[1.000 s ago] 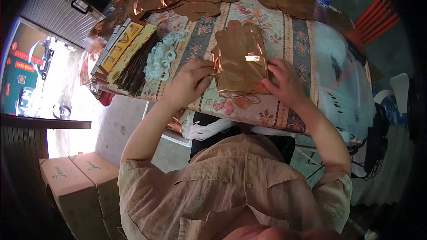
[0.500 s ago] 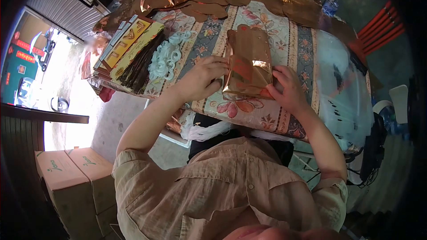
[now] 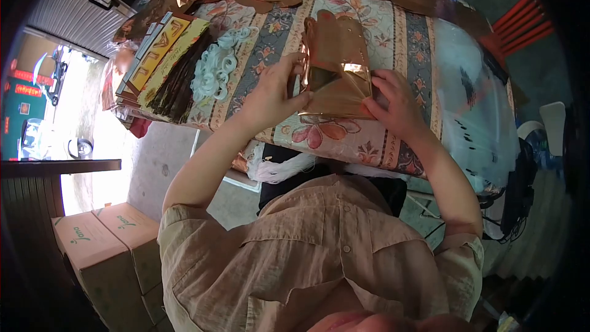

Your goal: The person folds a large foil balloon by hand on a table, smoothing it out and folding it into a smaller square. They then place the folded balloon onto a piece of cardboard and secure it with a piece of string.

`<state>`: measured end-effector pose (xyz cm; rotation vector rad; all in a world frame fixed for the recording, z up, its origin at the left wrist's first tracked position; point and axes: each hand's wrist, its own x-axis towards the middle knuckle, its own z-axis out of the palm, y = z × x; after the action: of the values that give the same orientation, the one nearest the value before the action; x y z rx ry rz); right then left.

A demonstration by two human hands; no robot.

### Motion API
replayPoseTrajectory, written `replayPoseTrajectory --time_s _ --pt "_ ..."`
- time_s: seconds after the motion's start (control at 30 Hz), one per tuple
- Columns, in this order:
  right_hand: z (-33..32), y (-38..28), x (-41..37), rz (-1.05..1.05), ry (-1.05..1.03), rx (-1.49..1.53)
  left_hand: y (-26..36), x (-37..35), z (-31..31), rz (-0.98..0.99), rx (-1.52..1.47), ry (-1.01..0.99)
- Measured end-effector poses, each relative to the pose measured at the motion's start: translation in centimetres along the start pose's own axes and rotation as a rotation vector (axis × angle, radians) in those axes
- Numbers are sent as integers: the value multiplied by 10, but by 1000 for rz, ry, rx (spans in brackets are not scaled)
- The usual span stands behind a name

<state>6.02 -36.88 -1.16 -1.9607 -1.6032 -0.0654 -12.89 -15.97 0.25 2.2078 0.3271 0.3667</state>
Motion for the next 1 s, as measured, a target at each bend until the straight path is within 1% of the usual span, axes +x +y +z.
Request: replayPoseTrajectory --time_s 0.03,0.1,0.13,0.2,0.33,0.4,0.47,0.53,0.6,0.67,0.7,0.77,0.8,0.87,1.0 --pt "-1 -1 1 1 -8 2 -1 -1 0 0 -3 -8" --pt "0 0 0 12 -15 3 4 -2 -1 92 178 7" --pt "1 1 0 3 -8 -3 5 -2 0 96 175 -1" --pt "2 3 -1 3 2 -13 5 -3 1 110 261 12" --pt "2 3 -1 6 21 3 2 -4 4 146 251 16" --pt "0 2 0 16 26 23 5 -5 4 125 258 41" --pt "-3 0 1 66 14 112 6 -5 3 120 243 30" --pt "-4 -3 3 42 35 109 6 -4 2 113 228 20" --pt "-2 -8 8 19 55 110 6 -4 2 62 209 -7" --pt "-3 -14 15 -112 -166 -98 4 -3 3 56 180 -24" --pt "-1 -16 16 -114 -163 -99 4 -2 2 47 150 -40" --pt "4 -20 15 -61 -294 -163 5 -4 2 72 185 -16" --pt "6 -20 15 -66 -294 -162 6 -4 2 94 217 5" --pt "8 -18 13 -33 -392 -235 6 -4 2 78 211 -1" --pt "15 -15 8 -64 -355 -281 10 -4 0 76 208 -23"
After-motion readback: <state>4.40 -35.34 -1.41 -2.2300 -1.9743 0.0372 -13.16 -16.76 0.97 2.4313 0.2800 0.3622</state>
